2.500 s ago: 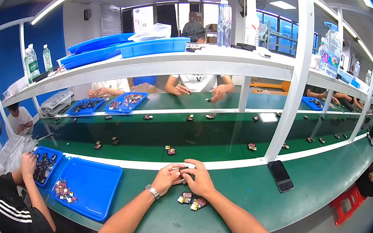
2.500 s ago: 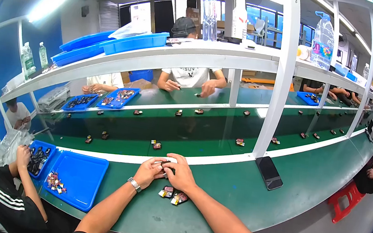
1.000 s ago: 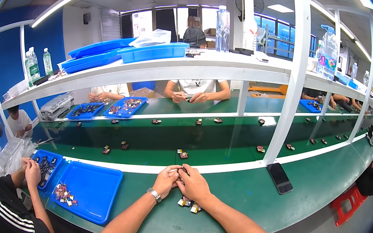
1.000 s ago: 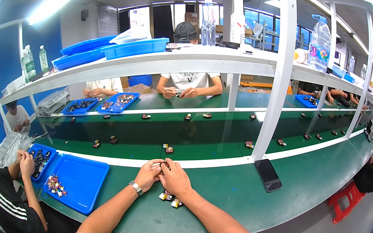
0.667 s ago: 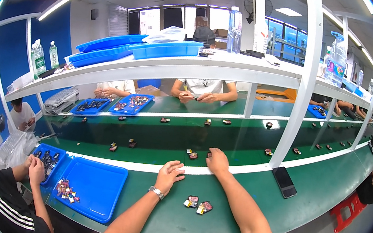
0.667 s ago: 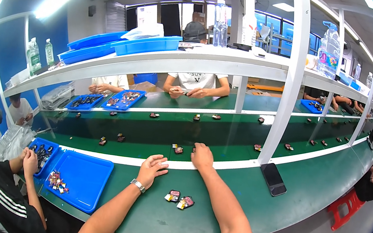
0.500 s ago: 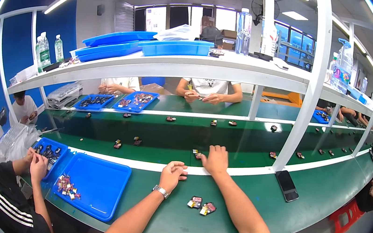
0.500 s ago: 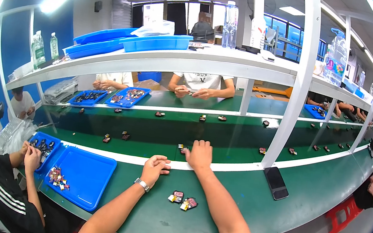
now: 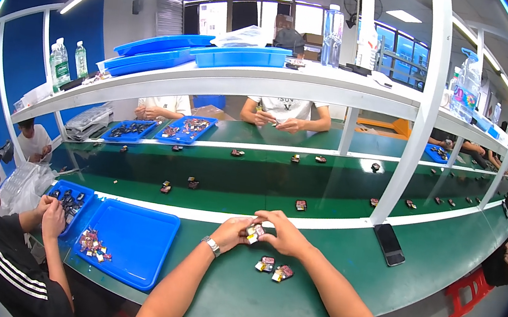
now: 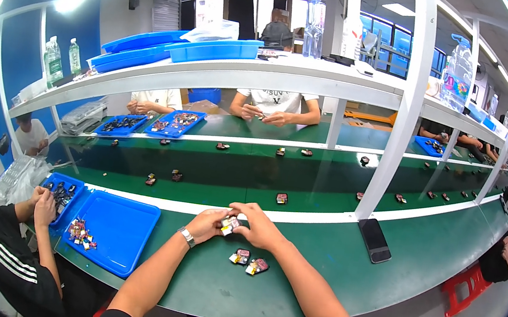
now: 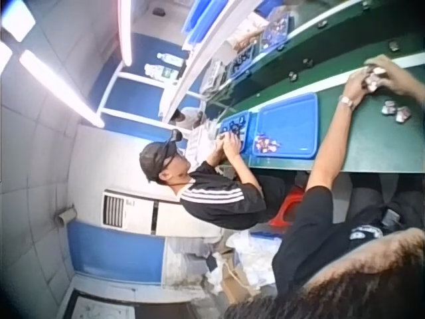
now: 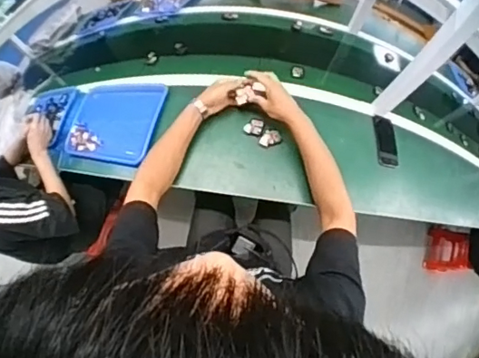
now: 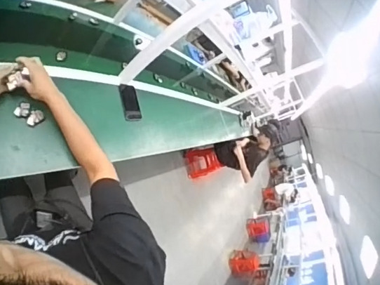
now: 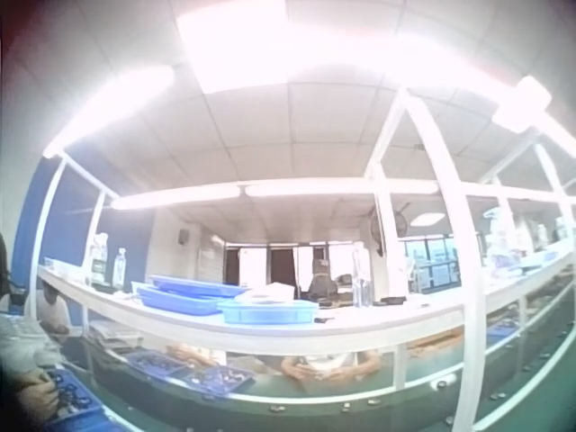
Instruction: The person is seen assembling small electronic components at a workbench along an assembly line.
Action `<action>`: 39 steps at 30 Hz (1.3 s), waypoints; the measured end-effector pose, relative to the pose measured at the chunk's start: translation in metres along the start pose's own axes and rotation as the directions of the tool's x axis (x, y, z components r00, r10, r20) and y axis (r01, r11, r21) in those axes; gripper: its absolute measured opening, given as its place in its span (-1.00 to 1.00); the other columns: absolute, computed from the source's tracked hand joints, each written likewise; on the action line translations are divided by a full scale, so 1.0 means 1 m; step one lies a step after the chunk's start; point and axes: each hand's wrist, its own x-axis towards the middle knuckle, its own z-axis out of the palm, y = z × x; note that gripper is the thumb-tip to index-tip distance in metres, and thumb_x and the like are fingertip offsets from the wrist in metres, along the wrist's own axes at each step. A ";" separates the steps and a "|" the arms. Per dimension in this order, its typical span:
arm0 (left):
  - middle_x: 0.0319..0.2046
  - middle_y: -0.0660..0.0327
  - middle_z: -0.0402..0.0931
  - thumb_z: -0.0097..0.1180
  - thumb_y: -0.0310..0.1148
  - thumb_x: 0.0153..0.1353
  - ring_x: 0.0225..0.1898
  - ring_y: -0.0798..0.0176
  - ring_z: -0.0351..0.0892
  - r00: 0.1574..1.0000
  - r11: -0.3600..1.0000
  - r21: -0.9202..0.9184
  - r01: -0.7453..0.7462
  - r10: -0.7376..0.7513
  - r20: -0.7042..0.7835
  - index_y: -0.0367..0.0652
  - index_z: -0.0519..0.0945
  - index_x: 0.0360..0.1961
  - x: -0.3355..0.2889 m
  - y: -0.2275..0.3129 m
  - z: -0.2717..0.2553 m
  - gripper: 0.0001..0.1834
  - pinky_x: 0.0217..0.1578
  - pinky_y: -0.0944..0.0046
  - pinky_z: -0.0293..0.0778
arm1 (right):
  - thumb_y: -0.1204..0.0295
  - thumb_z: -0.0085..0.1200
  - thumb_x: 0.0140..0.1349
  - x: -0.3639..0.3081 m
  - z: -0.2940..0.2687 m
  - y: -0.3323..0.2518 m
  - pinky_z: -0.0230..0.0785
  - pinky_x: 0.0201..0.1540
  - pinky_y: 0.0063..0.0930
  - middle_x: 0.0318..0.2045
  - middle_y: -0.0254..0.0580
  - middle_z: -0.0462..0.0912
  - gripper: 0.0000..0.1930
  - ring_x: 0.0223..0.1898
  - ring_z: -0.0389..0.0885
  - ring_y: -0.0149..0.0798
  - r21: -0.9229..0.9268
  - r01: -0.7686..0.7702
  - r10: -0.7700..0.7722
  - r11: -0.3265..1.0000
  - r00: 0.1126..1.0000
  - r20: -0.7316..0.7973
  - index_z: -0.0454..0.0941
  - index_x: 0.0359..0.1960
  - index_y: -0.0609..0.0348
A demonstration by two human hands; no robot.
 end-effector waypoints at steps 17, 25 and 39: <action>0.01 0.07 0.49 -0.06 -0.49 0.37 0.04 0.16 0.55 0.998 0.985 -0.162 -0.052 0.055 0.014 -0.26 0.39 0.15 -0.009 -0.005 0.035 -0.67 0.16 0.02 0.48 | 0.44 0.19 0.11 -0.019 0.021 0.009 0.48 -0.14 -0.25 -0.22 -0.23 0.54 -0.80 -0.15 0.57 -0.13 -0.333 -0.046 -0.067 0.942 0.945 -0.321 0.56 -0.21 0.12; -0.05 0.06 0.52 -0.03 -0.52 0.35 0.00 0.15 0.58 0.995 0.978 -0.186 -0.094 0.089 -0.035 -0.31 0.38 0.12 -0.009 -0.002 0.037 -0.68 0.10 0.05 0.54 | 0.50 0.16 0.09 -0.018 0.006 0.012 0.48 -0.14 -0.27 -0.15 -0.27 0.52 -0.79 -0.12 0.53 -0.15 -0.370 0.136 -0.221 0.919 0.955 -0.198 0.57 -0.20 0.08; -0.01 0.10 0.52 -0.07 -0.51 0.37 0.02 0.21 0.57 0.995 0.994 0.021 -0.103 0.103 0.008 -0.27 0.38 0.13 -0.007 -0.008 0.037 -0.68 0.10 0.14 0.54 | 0.47 0.22 0.08 -0.023 0.006 0.021 0.36 0.13 -0.26 0.00 -0.25 0.49 -0.89 0.11 0.41 -0.12 -0.232 0.036 -0.061 0.972 0.993 -0.103 0.62 -0.33 0.05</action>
